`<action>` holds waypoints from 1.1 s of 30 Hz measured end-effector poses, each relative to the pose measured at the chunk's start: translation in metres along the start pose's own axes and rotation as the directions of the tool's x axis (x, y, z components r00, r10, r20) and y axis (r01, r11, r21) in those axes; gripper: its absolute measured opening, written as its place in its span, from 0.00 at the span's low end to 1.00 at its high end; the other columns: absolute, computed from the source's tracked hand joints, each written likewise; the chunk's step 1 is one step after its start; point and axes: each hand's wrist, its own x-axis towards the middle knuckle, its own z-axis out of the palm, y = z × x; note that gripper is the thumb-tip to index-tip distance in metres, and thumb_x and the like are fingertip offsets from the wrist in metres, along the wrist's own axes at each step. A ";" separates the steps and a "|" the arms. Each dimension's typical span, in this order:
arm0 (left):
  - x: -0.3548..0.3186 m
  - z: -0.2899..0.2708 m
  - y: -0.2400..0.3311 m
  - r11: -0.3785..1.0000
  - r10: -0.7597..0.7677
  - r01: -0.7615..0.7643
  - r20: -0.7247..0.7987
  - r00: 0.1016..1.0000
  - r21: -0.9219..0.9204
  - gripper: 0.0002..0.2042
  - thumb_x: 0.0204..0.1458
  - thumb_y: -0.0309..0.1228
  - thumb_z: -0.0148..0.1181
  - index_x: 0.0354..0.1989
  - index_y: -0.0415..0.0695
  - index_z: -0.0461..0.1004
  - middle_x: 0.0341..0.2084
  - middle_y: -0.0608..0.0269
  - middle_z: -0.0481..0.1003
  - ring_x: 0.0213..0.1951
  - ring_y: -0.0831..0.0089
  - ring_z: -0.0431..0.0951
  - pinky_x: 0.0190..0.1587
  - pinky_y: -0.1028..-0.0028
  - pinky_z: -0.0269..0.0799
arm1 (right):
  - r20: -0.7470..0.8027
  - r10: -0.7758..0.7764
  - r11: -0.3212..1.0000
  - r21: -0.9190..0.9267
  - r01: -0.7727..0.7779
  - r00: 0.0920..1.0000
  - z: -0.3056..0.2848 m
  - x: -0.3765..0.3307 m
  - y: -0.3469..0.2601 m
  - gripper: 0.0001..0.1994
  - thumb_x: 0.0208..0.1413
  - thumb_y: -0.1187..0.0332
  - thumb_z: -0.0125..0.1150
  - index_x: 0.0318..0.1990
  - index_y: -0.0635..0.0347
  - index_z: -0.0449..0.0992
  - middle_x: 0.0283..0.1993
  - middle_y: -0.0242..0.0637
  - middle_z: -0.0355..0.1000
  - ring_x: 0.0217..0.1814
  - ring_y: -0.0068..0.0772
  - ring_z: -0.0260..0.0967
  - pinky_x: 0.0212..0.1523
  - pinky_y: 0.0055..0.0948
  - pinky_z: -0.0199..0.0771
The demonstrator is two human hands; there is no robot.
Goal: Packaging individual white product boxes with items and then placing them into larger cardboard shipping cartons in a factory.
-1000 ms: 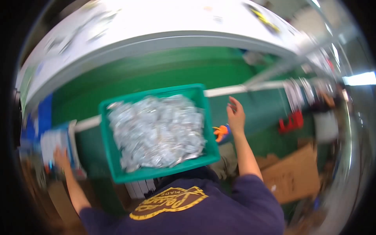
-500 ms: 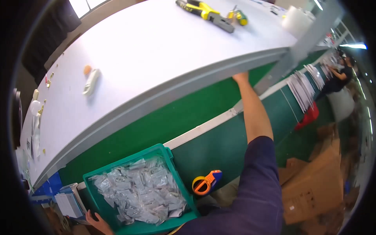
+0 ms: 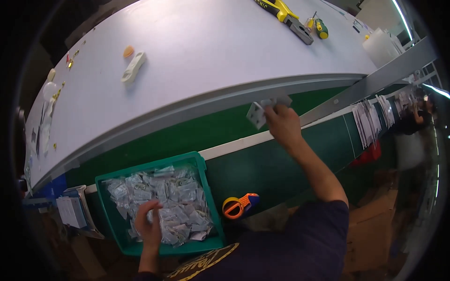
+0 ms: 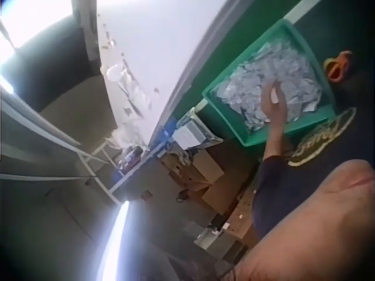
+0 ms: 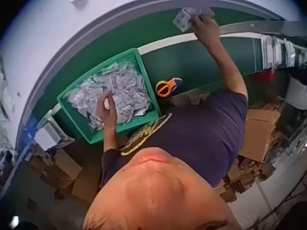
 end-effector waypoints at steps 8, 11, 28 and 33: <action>-0.024 0.075 0.069 0.844 0.039 0.203 0.434 0.900 -0.496 0.62 0.34 0.46 0.76 0.71 0.40 0.34 0.64 0.39 0.55 0.63 0.45 0.60 0.62 0.59 0.60 | 0.074 -0.228 0.944 0.263 0.201 0.971 -0.192 -0.080 -0.238 0.07 0.44 0.74 0.65 0.28 0.57 0.71 0.22 0.34 0.64 0.24 0.39 0.66 0.23 0.34 0.64; -0.065 0.019 0.053 0.847 -0.139 0.220 0.199 0.970 -0.485 0.61 0.33 0.43 0.78 0.70 0.42 0.36 0.60 0.42 0.59 0.61 0.49 0.64 0.61 0.59 0.63 | -0.113 -0.268 0.751 0.598 0.281 0.957 -0.206 -0.089 -0.290 0.07 0.48 0.76 0.64 0.34 0.59 0.71 0.36 0.38 0.68 0.31 0.31 0.69 0.27 0.29 0.71; -0.224 -0.160 -0.045 0.734 -0.384 0.262 -0.064 0.921 -0.627 0.60 0.32 0.27 0.78 0.71 0.46 0.36 0.62 0.50 0.58 0.64 0.60 0.60 0.63 0.62 0.57 | 0.472 0.086 0.388 0.795 -0.466 0.877 -0.056 -0.139 -0.353 0.26 0.44 0.77 0.70 0.50 0.59 0.64 0.50 0.45 0.67 0.48 0.36 0.71 0.44 0.30 0.76; -0.220 -0.161 -0.036 0.711 -0.364 0.316 0.056 0.930 -0.628 0.59 0.32 0.27 0.78 0.72 0.46 0.39 0.60 0.51 0.61 0.61 0.61 0.64 0.61 0.62 0.59 | -0.237 -0.271 0.123 0.953 0.278 0.933 -0.192 -0.122 -0.445 0.29 0.47 0.80 0.68 0.53 0.58 0.56 0.43 0.44 0.71 0.45 0.33 0.73 0.45 0.31 0.76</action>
